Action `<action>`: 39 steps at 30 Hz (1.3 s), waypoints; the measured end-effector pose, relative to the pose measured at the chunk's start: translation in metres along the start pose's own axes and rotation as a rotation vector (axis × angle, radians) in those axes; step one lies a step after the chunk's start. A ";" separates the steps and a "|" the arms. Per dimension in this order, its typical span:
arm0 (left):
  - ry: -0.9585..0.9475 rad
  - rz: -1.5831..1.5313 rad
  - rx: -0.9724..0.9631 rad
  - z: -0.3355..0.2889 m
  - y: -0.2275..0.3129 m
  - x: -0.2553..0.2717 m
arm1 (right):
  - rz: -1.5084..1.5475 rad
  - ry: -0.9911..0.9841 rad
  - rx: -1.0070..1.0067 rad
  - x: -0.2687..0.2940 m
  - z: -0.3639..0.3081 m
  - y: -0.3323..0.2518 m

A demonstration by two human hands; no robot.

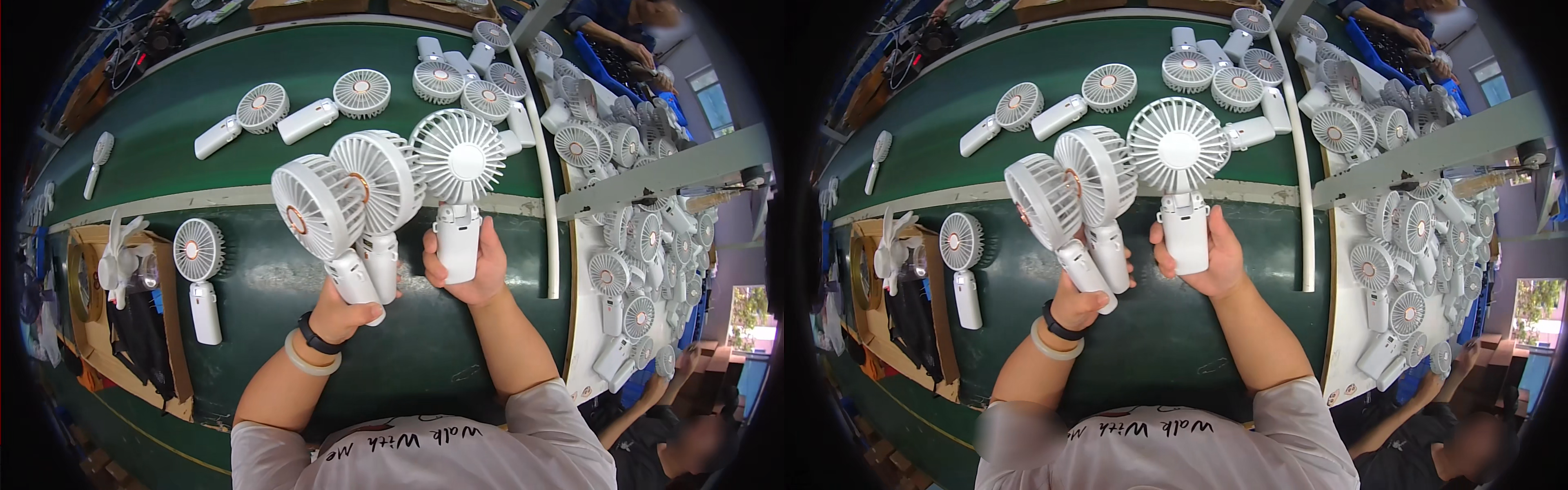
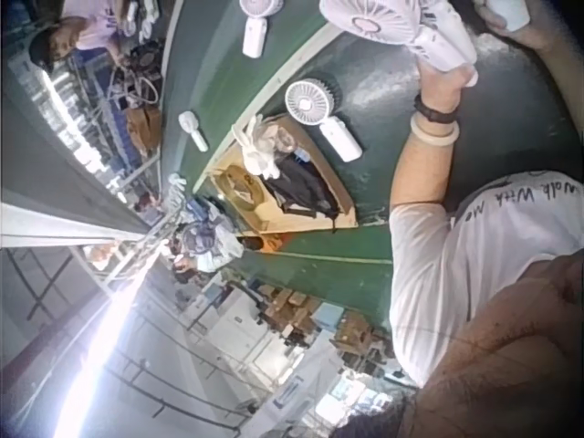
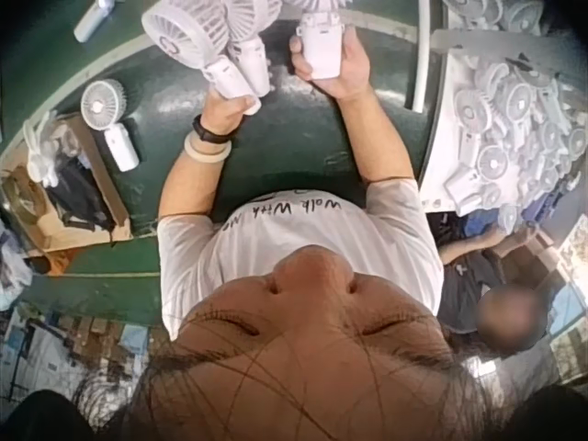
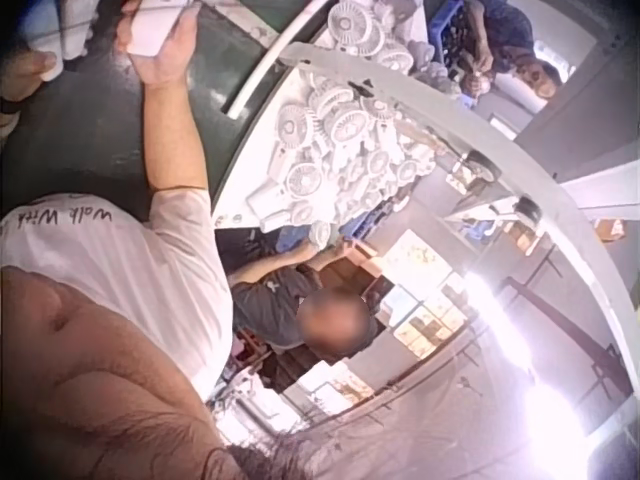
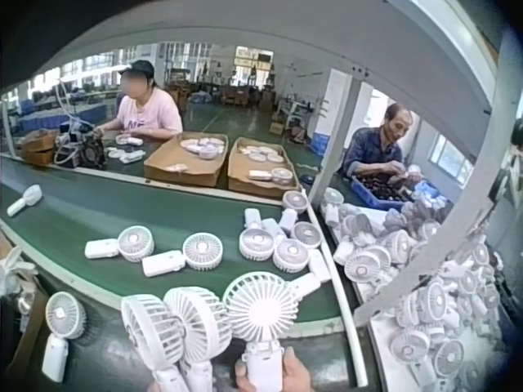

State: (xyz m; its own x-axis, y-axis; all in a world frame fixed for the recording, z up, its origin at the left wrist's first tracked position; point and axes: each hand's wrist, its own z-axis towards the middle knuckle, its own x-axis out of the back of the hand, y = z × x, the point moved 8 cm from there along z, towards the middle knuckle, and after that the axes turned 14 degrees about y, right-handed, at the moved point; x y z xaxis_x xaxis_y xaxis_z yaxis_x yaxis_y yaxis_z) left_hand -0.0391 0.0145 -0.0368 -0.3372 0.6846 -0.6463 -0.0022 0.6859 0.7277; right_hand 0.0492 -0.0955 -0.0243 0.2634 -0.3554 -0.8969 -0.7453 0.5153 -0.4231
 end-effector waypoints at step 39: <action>0.053 0.082 -0.004 0.001 -0.007 0.001 | -0.641 0.448 0.346 0.017 -0.001 -0.017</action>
State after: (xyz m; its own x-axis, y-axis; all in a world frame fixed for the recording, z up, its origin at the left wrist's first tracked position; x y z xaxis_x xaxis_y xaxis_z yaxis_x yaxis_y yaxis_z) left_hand -0.0386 0.0106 -0.0424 -0.3855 0.7244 -0.5715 0.0240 0.6271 0.7786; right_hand 0.0661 -0.1114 -0.0325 0.2492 -0.8967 -0.3658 -0.2863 0.2926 -0.9124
